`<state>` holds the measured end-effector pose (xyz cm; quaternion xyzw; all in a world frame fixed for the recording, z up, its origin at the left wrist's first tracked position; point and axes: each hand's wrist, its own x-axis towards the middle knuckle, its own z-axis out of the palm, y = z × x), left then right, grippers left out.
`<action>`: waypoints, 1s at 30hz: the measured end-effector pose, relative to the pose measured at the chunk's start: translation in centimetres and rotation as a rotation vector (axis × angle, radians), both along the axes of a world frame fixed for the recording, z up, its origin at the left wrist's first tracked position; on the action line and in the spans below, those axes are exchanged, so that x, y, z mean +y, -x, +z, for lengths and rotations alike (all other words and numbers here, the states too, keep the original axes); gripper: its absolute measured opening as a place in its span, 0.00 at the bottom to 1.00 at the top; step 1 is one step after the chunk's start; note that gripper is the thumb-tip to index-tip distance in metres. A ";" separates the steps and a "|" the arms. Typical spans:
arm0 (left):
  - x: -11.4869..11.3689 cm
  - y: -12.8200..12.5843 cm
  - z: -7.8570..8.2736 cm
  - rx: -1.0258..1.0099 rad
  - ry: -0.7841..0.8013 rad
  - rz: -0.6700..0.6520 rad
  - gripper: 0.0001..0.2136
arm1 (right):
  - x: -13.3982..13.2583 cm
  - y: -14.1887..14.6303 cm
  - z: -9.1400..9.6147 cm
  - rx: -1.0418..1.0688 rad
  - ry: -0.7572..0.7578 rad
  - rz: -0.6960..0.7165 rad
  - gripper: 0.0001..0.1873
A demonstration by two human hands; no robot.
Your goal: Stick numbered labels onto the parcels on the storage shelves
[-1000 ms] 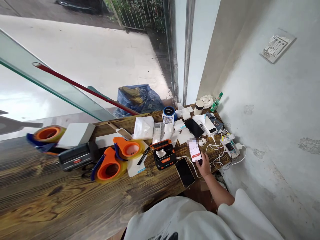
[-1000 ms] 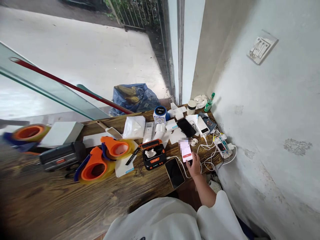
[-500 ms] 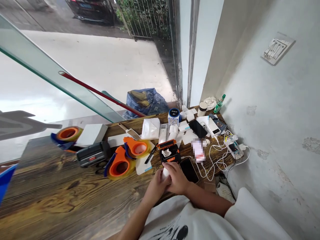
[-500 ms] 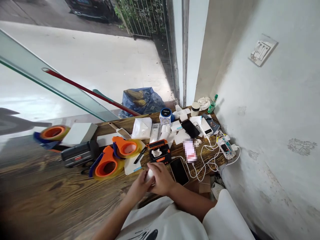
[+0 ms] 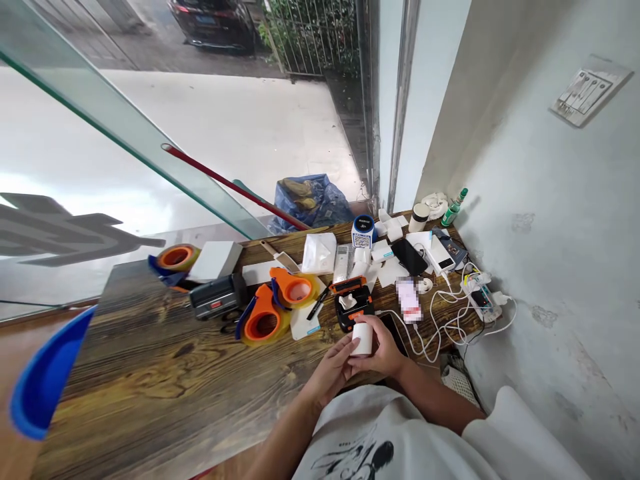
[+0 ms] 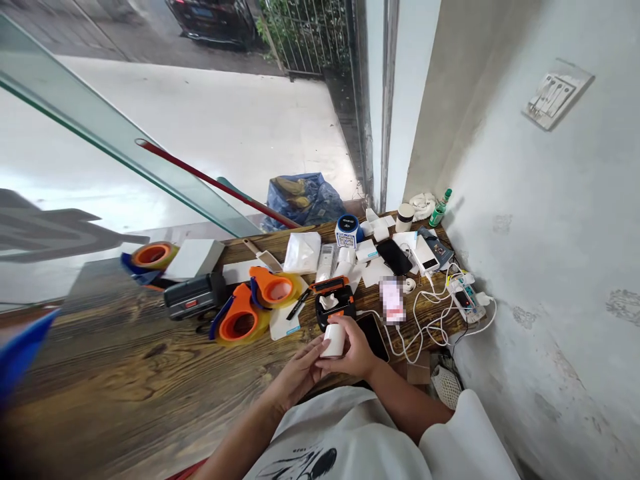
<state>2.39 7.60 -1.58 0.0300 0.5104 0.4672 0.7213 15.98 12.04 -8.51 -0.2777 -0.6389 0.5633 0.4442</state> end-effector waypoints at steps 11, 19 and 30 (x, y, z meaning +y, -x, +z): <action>0.1 0.6 -0.2 0.077 -0.066 0.125 0.19 | 1.4 -0.4 -0.4 0.011 -0.026 0.088 0.38; 0.4 0.3 -0.8 0.181 -0.147 0.103 0.29 | 2.1 -0.7 -0.6 0.060 0.050 0.062 0.34; -0.2 0.4 -1.1 0.191 -0.216 0.156 0.31 | 2.1 1.0 -0.3 0.231 0.385 0.116 0.29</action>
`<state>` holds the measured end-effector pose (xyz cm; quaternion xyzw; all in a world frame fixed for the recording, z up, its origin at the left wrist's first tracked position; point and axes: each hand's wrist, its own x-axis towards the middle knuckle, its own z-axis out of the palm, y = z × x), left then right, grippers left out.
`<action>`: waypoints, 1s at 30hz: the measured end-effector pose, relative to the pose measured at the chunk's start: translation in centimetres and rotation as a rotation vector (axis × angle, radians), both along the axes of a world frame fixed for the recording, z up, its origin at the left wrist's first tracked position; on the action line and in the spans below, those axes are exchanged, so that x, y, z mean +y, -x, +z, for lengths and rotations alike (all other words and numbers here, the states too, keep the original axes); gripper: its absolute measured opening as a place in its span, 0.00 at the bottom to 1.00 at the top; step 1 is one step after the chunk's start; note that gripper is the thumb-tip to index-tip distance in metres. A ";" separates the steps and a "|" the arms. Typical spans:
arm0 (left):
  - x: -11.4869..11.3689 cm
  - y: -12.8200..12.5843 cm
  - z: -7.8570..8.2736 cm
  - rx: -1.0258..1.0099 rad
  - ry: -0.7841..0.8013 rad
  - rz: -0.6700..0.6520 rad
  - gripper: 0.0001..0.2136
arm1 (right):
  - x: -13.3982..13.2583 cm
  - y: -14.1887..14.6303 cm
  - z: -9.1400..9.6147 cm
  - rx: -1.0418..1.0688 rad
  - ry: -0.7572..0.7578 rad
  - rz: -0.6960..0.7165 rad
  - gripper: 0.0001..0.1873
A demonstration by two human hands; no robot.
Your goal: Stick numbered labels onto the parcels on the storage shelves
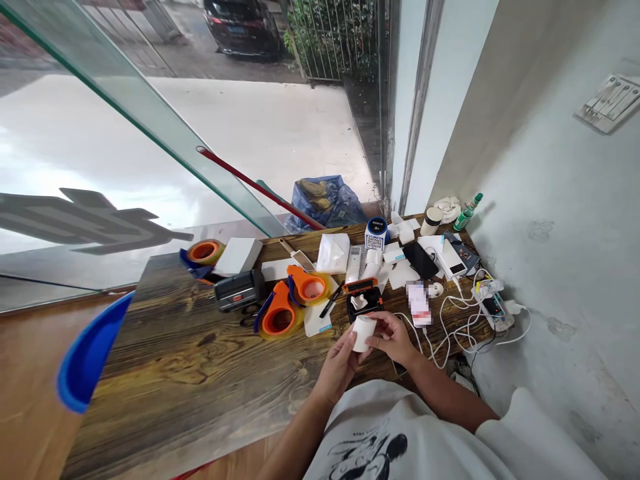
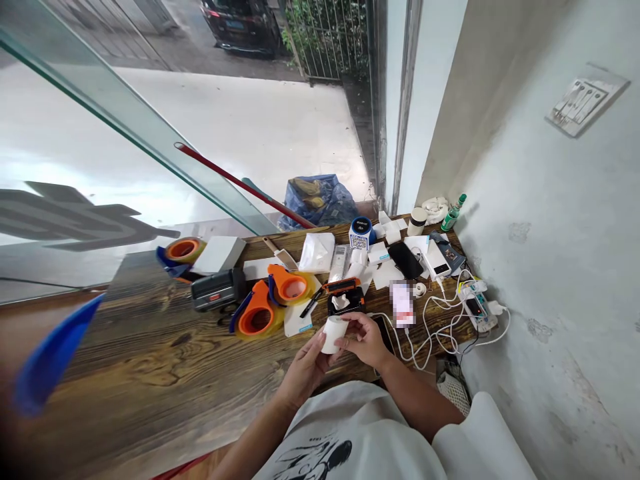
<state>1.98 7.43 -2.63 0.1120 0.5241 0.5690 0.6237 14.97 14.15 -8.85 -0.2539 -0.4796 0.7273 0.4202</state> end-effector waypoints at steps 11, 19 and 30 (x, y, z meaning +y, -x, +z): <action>-0.7 2.9 -1.0 0.242 -0.052 -0.011 0.31 | -1.6 1.4 0.1 -0.062 -0.049 -0.017 0.32; -0.5 5.5 -0.4 0.623 -0.377 -0.127 0.23 | -2.1 2.8 3.1 0.029 -0.001 -0.063 0.34; -1.9 8.4 1.6 1.411 -0.837 -0.061 0.15 | -2.2 5.9 5.3 0.094 0.056 -0.062 0.31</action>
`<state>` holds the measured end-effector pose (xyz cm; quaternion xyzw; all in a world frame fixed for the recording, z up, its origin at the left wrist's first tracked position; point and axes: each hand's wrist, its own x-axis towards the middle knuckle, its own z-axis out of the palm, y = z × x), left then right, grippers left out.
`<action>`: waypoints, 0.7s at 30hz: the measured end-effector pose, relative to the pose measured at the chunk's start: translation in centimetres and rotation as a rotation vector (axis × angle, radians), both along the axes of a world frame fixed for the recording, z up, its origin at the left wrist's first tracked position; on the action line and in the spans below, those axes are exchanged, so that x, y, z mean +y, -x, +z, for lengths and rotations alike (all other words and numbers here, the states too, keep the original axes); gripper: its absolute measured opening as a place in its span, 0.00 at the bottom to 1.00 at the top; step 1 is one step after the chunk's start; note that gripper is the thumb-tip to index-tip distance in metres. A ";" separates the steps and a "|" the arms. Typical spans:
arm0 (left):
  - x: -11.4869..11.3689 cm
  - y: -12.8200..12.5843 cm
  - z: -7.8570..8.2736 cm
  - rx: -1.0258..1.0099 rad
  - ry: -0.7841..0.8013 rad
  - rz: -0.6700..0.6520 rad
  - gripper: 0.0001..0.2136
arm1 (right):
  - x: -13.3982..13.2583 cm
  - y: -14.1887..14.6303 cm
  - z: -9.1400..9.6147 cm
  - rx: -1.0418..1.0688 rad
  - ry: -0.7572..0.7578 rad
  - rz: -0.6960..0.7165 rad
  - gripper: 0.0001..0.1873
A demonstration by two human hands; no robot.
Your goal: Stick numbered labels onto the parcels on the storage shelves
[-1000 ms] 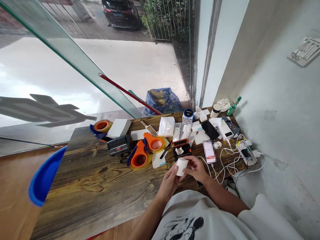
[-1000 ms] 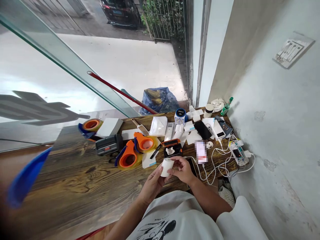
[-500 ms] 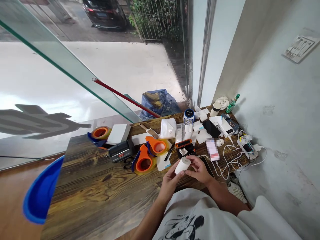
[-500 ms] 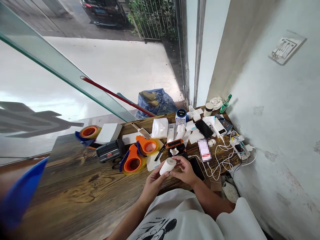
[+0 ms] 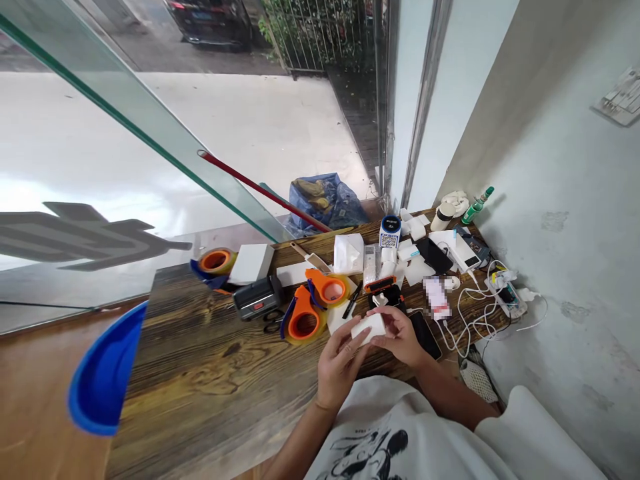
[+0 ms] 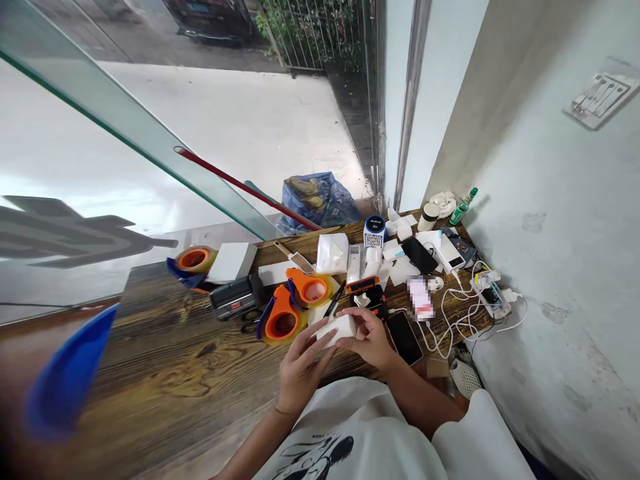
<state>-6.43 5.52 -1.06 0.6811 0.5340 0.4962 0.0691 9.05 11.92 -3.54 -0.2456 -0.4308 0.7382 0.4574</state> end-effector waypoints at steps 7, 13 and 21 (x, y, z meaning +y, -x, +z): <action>-0.2 -0.3 0.4 -0.800 0.458 0.145 0.20 | -0.7 0.1 0.5 -0.094 -0.095 -0.058 0.32; 0.4 -2.5 1.8 -1.341 0.788 -0.040 0.27 | -0.4 0.2 1.8 -0.194 -0.189 -0.140 0.29; 0.5 -2.7 3.5 -1.460 0.944 -0.095 0.28 | -0.3 -0.4 1.9 -0.186 -0.269 -0.099 0.26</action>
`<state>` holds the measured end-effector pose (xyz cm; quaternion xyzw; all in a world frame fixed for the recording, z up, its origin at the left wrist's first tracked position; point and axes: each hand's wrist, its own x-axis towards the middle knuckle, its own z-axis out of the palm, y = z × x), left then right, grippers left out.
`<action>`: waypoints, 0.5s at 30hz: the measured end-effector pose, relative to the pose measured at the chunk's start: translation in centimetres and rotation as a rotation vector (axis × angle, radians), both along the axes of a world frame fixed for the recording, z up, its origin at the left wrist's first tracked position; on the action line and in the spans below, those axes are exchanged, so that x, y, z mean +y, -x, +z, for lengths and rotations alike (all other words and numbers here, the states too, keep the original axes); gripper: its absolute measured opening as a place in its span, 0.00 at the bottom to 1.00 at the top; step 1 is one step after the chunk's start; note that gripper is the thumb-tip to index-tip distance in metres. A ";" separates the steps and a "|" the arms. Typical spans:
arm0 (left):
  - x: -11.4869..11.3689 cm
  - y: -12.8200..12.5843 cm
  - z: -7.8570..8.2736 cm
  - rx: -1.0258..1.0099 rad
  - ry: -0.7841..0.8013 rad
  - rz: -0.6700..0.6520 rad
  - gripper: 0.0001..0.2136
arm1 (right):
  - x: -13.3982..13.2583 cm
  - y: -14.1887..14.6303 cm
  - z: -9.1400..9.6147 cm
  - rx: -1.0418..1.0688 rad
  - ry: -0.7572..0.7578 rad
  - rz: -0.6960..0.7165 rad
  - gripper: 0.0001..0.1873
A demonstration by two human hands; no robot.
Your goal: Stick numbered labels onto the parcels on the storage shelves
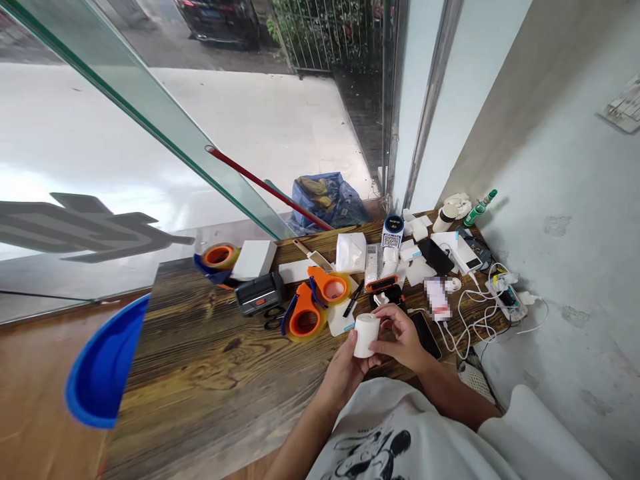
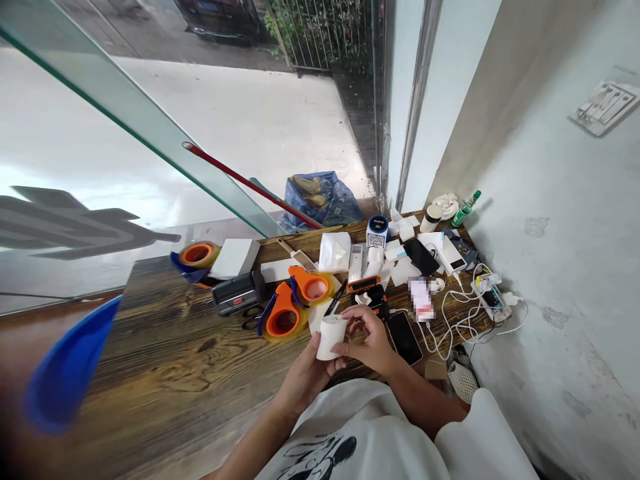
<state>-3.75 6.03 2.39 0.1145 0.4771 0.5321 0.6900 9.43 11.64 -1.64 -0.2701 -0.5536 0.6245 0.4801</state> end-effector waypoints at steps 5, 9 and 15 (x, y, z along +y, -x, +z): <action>0.0 0.0 0.5 -0.060 0.020 -0.102 0.28 | 0.0 -0.5 1.1 -0.073 -0.142 0.150 0.41; -0.1 0.0 0.7 -0.077 0.054 -0.119 0.26 | 0.0 -0.4 1.4 -0.156 -0.293 0.084 0.39; -0.2 0.4 1.1 0.192 -0.013 -0.108 0.26 | -0.6 0.0 0.3 -0.082 -0.220 0.036 0.39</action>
